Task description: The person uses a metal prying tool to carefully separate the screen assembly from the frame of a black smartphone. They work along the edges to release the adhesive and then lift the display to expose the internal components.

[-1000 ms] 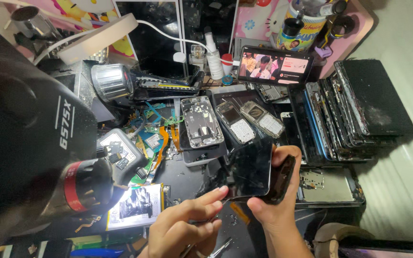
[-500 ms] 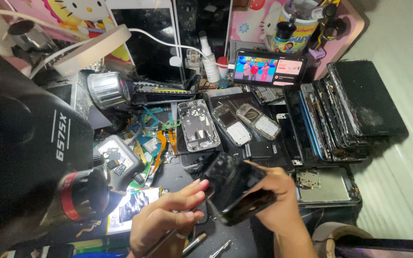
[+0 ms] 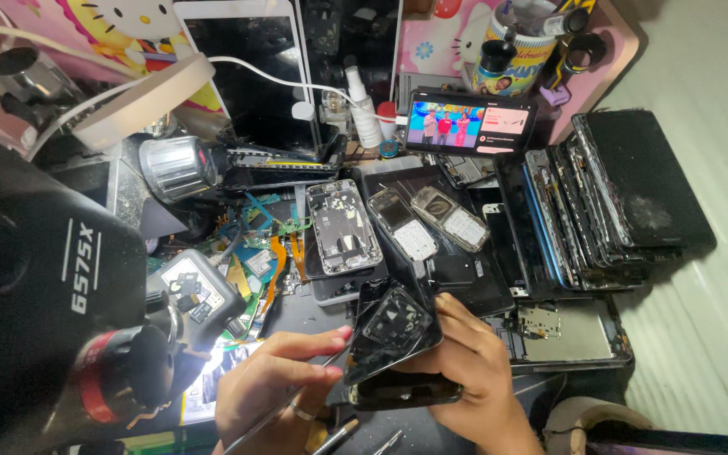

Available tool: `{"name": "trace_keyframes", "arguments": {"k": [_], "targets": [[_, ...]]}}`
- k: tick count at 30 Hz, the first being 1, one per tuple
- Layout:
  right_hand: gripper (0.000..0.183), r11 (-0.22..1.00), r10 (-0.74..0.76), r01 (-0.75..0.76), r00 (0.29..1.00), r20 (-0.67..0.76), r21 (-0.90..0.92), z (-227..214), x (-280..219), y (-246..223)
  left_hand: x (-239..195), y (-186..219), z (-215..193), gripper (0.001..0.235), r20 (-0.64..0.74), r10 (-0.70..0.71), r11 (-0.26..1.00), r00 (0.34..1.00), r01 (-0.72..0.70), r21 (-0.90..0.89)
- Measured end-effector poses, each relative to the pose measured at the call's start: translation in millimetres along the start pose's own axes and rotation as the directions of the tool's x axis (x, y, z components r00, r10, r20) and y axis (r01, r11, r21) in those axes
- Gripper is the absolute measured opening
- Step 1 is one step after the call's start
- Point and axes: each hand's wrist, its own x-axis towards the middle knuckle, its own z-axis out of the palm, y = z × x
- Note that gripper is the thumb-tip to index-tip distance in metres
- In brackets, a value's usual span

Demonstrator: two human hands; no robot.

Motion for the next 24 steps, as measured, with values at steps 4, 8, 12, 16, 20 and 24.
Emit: {"name": "trace_keyframes", "arguments": {"k": [4, 8, 12, 16, 20, 24], "targets": [[0.031, 0.999, 0.01, -0.01, 1.0, 0.006, 0.048, -1, 0, -2, 3, -3, -6, 0.018, 0.1, 0.015, 0.999, 0.995, -0.019, 0.041], [0.02, 0.984, 0.111, -0.102, 0.992, -0.052, 0.148, 0, -5, -1, 4, 6, -5, 0.019, 0.12, 0.02, 1.0, 0.993, -0.018, -0.013], [0.019, 0.882, 0.242, -0.188, 0.967, -0.074, 0.432, 1, -16, 3, 1, 23, -4, 0.022, 0.139, 0.073, 0.988, 0.988, -0.091, 0.122], [0.027, 0.8, 0.433, -0.375, 0.901, -0.017, 0.468, 7, -25, 8, 9, 35, -3, 0.022, 0.174, 0.184, 0.954, 0.967, -0.218, 0.204], [0.049, 0.578, 0.481, -0.353, 0.876, 0.043, 0.736, 16, -30, 12, 14, 51, -7, 0.021, 0.257, 0.153, 0.937, 0.954, -0.223, 0.27], [0.055, 0.512, 0.385, -0.238, 0.922, 0.027, 0.825, 24, -28, 15, 11, 58, -6, 0.02, 0.299, 0.15, 0.907, 0.942, -0.252, 0.339]]}}
